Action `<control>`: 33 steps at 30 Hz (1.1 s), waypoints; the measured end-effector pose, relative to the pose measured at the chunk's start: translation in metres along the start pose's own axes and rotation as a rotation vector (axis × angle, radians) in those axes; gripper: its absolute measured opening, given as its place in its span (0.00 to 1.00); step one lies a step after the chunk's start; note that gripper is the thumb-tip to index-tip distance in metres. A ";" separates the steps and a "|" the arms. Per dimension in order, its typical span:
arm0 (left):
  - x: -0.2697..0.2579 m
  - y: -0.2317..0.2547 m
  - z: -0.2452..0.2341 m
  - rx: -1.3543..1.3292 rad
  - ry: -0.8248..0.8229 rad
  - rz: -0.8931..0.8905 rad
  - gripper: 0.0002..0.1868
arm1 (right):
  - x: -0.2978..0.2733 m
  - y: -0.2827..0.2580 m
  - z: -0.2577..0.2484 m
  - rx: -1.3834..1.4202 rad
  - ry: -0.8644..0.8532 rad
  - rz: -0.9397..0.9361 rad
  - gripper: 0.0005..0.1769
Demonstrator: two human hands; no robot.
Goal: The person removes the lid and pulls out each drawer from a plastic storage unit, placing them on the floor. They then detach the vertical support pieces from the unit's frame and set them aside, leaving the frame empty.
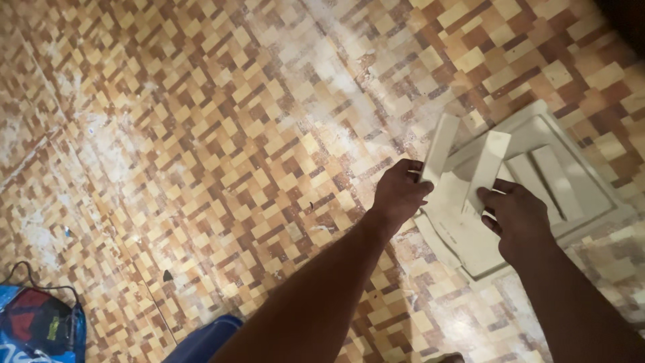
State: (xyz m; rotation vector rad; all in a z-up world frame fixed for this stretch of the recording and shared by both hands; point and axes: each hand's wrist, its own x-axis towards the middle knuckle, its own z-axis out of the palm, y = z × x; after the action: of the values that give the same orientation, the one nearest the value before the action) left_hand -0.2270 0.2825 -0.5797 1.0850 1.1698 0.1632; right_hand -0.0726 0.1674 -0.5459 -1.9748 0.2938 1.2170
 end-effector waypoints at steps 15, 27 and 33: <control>0.030 -0.038 0.022 0.267 0.015 0.023 0.28 | 0.071 0.035 0.011 -0.156 0.114 0.010 0.25; 0.030 -0.043 0.026 0.522 -0.007 0.146 0.31 | 0.107 0.084 -0.015 -0.644 0.212 -0.079 0.24; 0.027 -0.046 0.015 0.527 0.003 -0.009 0.38 | 0.090 0.096 -0.033 -0.551 0.442 0.115 0.24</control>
State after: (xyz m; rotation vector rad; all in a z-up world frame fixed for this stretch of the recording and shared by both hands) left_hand -0.2223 0.2664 -0.6328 1.5383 1.2535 -0.1625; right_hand -0.0579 0.0969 -0.6605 -2.7438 0.3162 0.9839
